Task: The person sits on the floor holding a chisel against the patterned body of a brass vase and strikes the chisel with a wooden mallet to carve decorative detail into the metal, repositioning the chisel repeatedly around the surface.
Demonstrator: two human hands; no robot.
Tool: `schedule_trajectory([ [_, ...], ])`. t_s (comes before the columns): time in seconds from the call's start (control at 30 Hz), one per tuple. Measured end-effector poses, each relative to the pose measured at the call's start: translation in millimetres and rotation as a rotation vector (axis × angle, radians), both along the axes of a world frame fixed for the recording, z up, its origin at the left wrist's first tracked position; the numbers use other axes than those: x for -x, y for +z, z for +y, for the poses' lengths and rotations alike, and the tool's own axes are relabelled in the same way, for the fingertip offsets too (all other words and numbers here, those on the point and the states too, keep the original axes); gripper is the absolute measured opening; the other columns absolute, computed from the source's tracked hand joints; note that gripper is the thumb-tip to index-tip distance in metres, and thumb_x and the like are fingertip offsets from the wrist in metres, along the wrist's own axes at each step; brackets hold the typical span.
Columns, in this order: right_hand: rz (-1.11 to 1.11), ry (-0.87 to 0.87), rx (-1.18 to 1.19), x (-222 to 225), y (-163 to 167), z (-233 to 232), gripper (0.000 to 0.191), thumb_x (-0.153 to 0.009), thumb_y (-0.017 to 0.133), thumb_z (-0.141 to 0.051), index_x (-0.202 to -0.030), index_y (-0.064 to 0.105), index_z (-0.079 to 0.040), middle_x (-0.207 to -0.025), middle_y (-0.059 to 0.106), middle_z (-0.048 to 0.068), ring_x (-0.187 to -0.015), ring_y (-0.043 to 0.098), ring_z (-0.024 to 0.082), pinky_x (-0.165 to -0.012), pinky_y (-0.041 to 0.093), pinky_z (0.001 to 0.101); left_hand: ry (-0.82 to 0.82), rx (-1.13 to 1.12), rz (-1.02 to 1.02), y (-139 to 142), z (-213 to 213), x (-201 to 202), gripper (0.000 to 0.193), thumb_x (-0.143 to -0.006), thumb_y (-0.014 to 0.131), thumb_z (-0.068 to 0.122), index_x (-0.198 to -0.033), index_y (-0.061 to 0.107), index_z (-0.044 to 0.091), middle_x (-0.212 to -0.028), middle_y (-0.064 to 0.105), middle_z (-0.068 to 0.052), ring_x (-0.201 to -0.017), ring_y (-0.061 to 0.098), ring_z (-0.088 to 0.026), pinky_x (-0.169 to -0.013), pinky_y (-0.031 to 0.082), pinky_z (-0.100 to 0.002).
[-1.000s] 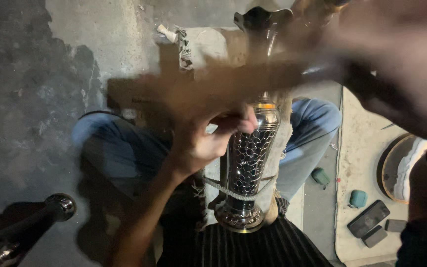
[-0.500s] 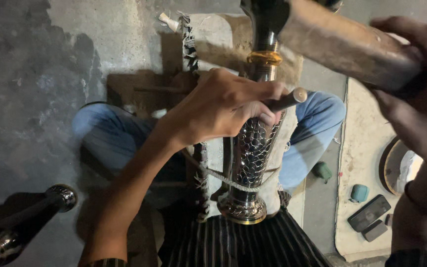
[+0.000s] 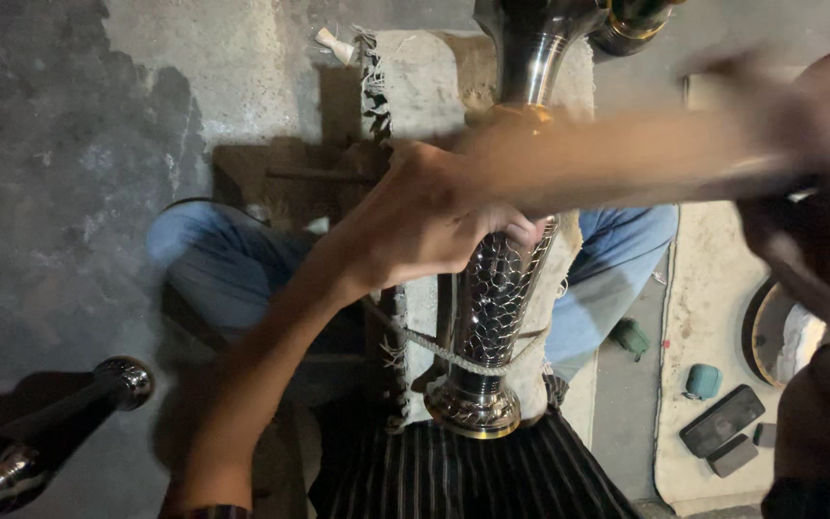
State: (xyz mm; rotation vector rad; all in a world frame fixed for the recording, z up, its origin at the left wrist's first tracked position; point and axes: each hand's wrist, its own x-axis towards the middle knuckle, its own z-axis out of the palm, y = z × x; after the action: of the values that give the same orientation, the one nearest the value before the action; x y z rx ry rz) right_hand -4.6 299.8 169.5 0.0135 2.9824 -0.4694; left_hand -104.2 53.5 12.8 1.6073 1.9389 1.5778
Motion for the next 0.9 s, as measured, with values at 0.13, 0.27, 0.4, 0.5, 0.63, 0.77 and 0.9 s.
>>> schedule_trajectory([
  [0.13,-0.21,-0.01,-0.086,8,-16,22,0.063,-0.092,0.059,0.01,-0.152,0.048,-0.003,-0.113,0.065,0.018,-0.09,0.067,0.023,-0.077,0.054,0.0338,0.081,-0.015,-0.079,3,-6,-9,0.025,-0.104,0.058,-0.006,-0.121,0.064,0.011,-0.102,0.079,-0.001,-0.08,0.078,-0.011,-0.057,0.062,-0.021],
  [0.27,-0.137,0.053,0.108,12,-35,41,0.062,-0.091,0.058,0.011,-0.15,0.046,-0.001,-0.12,0.063,0.02,-0.1,0.066,0.024,-0.083,0.053,0.0343,0.212,0.108,-0.107,13,-10,-19,0.028,-0.102,0.064,-0.004,-0.114,0.071,0.02,-0.092,0.077,-0.001,-0.067,0.074,-0.009,-0.052,0.059,-0.022],
  [0.4,-0.021,0.164,0.246,12,-28,35,0.065,-0.088,0.059,0.014,-0.15,0.043,-0.002,-0.129,0.06,0.021,-0.114,0.063,0.028,-0.092,0.051,0.0366,0.215,-0.1,-0.252,25,-14,-26,0.024,-0.103,0.066,-0.006,-0.121,0.065,0.01,-0.102,0.077,0.0,-0.09,0.077,-0.009,-0.073,0.064,-0.021],
  [0.5,-0.022,0.211,0.275,20,-17,17,0.068,-0.086,0.059,0.016,-0.15,0.041,-0.002,-0.135,0.057,0.022,-0.123,0.061,0.03,-0.098,0.05,0.0384,0.242,-0.141,-0.373,32,-14,-30,0.022,-0.102,0.066,-0.011,-0.115,0.066,0.006,-0.104,0.076,-0.002,-0.095,0.078,-0.01,-0.08,0.066,-0.021],
  [0.63,0.03,0.166,0.4,33,-7,3,0.067,-0.086,0.059,0.018,-0.148,0.039,-0.001,-0.14,0.055,0.024,-0.133,0.059,0.033,-0.104,0.05,0.0405,0.353,-0.136,-0.409,37,-12,-40,0.023,-0.099,0.07,-0.012,-0.114,0.065,0.006,-0.107,0.076,-0.002,-0.096,0.079,-0.01,-0.078,0.066,-0.019],
  [0.77,0.08,0.155,0.369,31,-5,-2,0.065,-0.088,0.059,0.018,-0.148,0.041,-0.001,-0.136,0.056,0.024,-0.128,0.059,0.034,-0.103,0.051,0.041,0.408,-0.116,-0.339,36,-10,-42,0.025,-0.096,0.069,-0.014,-0.11,0.066,0.007,-0.106,0.077,-0.002,-0.097,0.079,-0.011,-0.073,0.065,-0.018],
  [0.9,0.046,0.183,0.294,24,-7,-5,0.066,-0.088,0.06,0.017,-0.149,0.044,-0.002,-0.131,0.057,0.024,-0.122,0.06,0.034,-0.1,0.051,0.0413,0.421,-0.126,-0.302,34,-10,-40,0.027,-0.095,0.069,-0.013,-0.112,0.066,0.008,-0.107,0.077,-0.002,-0.094,0.079,-0.01,-0.078,0.066,-0.02],
])
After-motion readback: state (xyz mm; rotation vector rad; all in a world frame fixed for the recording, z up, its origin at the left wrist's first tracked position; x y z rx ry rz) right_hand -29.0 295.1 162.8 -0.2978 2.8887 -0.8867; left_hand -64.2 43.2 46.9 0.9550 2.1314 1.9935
